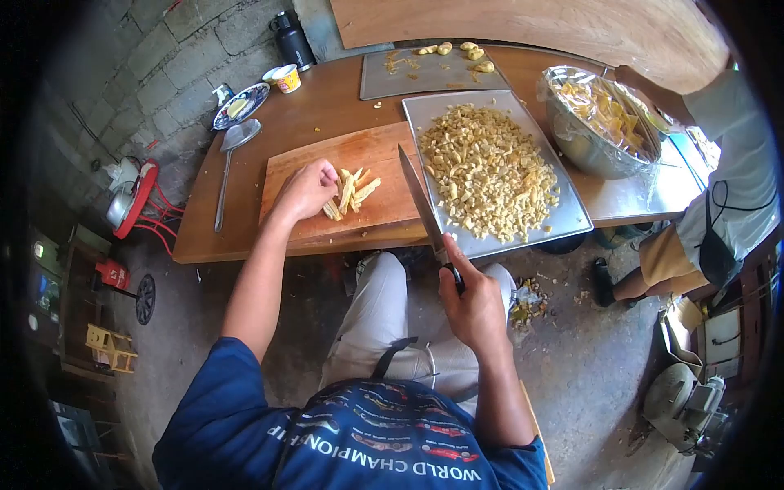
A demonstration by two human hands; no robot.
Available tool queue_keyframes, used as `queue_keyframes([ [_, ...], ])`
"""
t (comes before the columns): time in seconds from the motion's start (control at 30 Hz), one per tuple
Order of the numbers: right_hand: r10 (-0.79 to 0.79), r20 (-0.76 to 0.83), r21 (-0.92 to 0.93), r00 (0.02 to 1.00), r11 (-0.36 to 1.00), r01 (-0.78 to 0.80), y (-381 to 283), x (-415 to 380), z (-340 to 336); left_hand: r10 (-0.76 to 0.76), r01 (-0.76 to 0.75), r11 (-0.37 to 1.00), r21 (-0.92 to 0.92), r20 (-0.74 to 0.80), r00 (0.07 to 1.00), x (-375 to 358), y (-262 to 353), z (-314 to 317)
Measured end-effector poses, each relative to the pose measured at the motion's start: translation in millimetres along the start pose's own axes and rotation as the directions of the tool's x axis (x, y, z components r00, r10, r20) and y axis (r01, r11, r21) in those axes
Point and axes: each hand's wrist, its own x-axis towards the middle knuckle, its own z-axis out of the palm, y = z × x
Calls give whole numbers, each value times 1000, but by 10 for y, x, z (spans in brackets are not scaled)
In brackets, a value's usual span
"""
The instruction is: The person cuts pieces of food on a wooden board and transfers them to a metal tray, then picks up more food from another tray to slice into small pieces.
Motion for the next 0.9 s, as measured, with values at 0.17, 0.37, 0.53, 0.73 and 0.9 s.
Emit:
queue_keyframes([
  [0.17,1,-12,40,1000,999,-1,12,-3,17,3,-15,982,190,60,998,-30,226,89],
  [0.37,37,11,9,999,999,-38,9,-54,-73,67,-71,997,23,137,988,145,-79,49],
  [0.53,77,-15,40,997,996,-76,19,-53,-120,425,-408,904,-131,163,890,47,-129,-232],
  [0.73,-62,19,33,998,998,61,28,-39,53,521,-541,841,-12,285,805,-168,-345,-349],
  [0.9,27,158,7,987,1000,-29,-253,11,167,502,-517,856,17,211,839,-375,-591,-549],
])
